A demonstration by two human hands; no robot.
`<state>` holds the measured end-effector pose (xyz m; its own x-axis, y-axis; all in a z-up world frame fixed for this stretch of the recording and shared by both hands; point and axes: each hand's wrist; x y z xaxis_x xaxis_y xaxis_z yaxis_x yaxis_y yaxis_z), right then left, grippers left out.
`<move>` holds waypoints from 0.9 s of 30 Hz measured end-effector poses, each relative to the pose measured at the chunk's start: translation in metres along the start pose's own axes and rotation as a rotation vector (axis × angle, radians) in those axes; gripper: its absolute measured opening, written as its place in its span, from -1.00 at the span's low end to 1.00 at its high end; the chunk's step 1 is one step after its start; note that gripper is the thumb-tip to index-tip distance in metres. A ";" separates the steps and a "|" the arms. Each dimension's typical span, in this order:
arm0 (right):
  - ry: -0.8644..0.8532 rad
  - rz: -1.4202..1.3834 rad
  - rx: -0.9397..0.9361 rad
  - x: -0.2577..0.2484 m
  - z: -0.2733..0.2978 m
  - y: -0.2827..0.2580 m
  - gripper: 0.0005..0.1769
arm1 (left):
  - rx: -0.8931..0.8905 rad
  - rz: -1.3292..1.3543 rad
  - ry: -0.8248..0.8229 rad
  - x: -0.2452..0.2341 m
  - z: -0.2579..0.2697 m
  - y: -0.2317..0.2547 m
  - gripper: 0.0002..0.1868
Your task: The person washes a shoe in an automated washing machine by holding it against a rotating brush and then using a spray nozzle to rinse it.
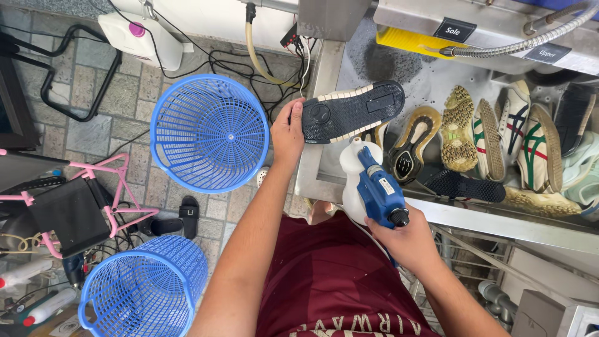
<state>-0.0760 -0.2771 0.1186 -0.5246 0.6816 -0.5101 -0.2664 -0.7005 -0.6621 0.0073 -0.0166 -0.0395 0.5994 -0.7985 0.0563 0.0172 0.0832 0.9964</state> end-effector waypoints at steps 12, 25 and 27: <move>-0.007 -0.013 0.040 0.002 0.002 0.001 -0.77 | 0.007 -0.010 -0.005 -0.001 0.001 -0.002 -0.64; -0.049 0.025 0.073 0.010 0.014 0.005 -0.76 | 0.007 -0.026 -0.055 -0.005 -0.001 -0.002 -0.60; -0.057 0.000 0.048 0.012 0.014 0.008 -0.78 | 0.018 -0.035 -0.070 -0.006 -0.001 -0.003 -0.58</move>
<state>-0.0960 -0.2771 0.1152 -0.5690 0.6698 -0.4770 -0.3040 -0.7103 -0.6348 0.0045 -0.0115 -0.0426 0.5412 -0.8405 0.0253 0.0227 0.0446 0.9987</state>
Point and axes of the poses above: each hand's wrist, its own z-axis away from the middle knuckle, its own x-axis out of the palm, y = z × x, and after that the axes turned 12 degrees about z, right-handed
